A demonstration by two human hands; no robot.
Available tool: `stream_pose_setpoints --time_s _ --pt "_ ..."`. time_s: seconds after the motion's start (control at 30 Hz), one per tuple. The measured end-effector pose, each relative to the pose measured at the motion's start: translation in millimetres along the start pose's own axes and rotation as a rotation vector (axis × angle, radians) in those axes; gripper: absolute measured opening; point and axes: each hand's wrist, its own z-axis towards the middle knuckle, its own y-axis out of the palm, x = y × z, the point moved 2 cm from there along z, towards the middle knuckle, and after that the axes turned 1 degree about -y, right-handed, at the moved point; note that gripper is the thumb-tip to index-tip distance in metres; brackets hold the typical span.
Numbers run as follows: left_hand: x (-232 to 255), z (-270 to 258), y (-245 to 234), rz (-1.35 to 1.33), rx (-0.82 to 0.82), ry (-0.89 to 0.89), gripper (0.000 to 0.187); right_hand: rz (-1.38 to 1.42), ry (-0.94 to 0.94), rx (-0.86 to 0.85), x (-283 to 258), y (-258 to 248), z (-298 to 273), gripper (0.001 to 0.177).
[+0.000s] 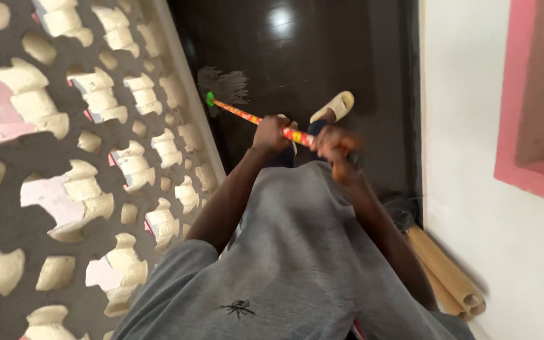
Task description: Mopping a dark tiled floor in a hallway using a mop.
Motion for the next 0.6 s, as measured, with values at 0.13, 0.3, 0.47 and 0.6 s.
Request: stream_pose_setpoints --time_s 0.13,0.3,0.47,0.6 --pt "3.3 -15.0 2.0 0.074 0.163 -0.010 0.041 -0.185 0.014 -0.091 -28.7 18.3 1.4 0.013" --pt "22.7 1.0 14.7 -0.013 0.291 0.140 0.041 -0.333 0.007 -0.259 -65.0 17.2 6.2 0.016" --pt "95.0 41.7 43.7 -0.221 0.225 0.211 0.032 -0.458 -0.127 -0.287 -125.9 -3.3 2.2 0.016" --pt "146.8 80.4 115.4 -0.306 -0.006 0.210 0.028 -0.648 -0.111 -0.258 -171.6 -42.7 -11.5 0.033"
